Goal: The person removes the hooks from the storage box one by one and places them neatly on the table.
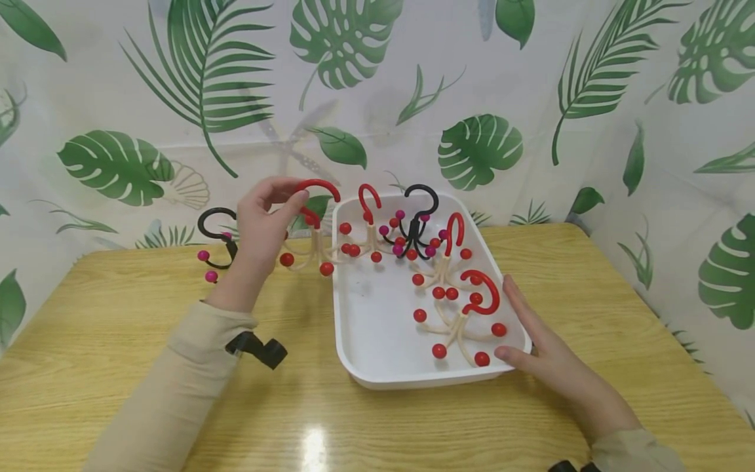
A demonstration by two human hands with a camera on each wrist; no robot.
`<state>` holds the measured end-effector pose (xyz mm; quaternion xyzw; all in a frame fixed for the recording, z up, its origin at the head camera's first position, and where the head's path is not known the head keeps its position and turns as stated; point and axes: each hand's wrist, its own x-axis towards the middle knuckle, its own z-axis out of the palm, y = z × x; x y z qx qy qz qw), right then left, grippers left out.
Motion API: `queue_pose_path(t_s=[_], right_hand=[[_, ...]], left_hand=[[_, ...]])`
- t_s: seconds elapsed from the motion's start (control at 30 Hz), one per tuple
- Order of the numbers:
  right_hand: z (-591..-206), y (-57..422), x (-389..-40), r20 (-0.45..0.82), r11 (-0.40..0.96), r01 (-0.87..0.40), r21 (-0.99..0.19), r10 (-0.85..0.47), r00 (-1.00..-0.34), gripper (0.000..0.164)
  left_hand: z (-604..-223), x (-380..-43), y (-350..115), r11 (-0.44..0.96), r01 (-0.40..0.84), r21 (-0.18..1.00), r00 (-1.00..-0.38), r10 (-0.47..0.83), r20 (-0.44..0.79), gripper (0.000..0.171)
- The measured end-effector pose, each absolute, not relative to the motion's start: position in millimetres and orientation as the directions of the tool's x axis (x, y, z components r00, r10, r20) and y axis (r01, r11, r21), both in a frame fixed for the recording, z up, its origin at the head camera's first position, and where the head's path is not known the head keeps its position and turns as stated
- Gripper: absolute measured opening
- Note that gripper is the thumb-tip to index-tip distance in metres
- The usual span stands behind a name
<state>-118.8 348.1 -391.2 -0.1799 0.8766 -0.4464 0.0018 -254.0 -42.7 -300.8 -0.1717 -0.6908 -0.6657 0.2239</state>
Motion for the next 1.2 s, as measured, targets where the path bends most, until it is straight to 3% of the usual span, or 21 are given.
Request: queue_pose_path(t_s=[0.57, 1.2], right_hand=[[-393.6, 350.0, -118.3, 0.180, 0.539, -0.340, -0.771, -0.328, -0.927, 0.091], [-392.6, 349.1, -118.6, 0.173, 0.513, -0.331, -0.792, -0.331, -0.928, 0.090]], left_hand=[[-307.9, -261.3, -68.0, 0.115, 0.481, 0.869, -0.855, -0.161, 0.494, 0.021], [-331.0, -269.7, -79.0, 0.200, 0.321, 0.926, -0.892, -0.265, 0.366, 0.019]])
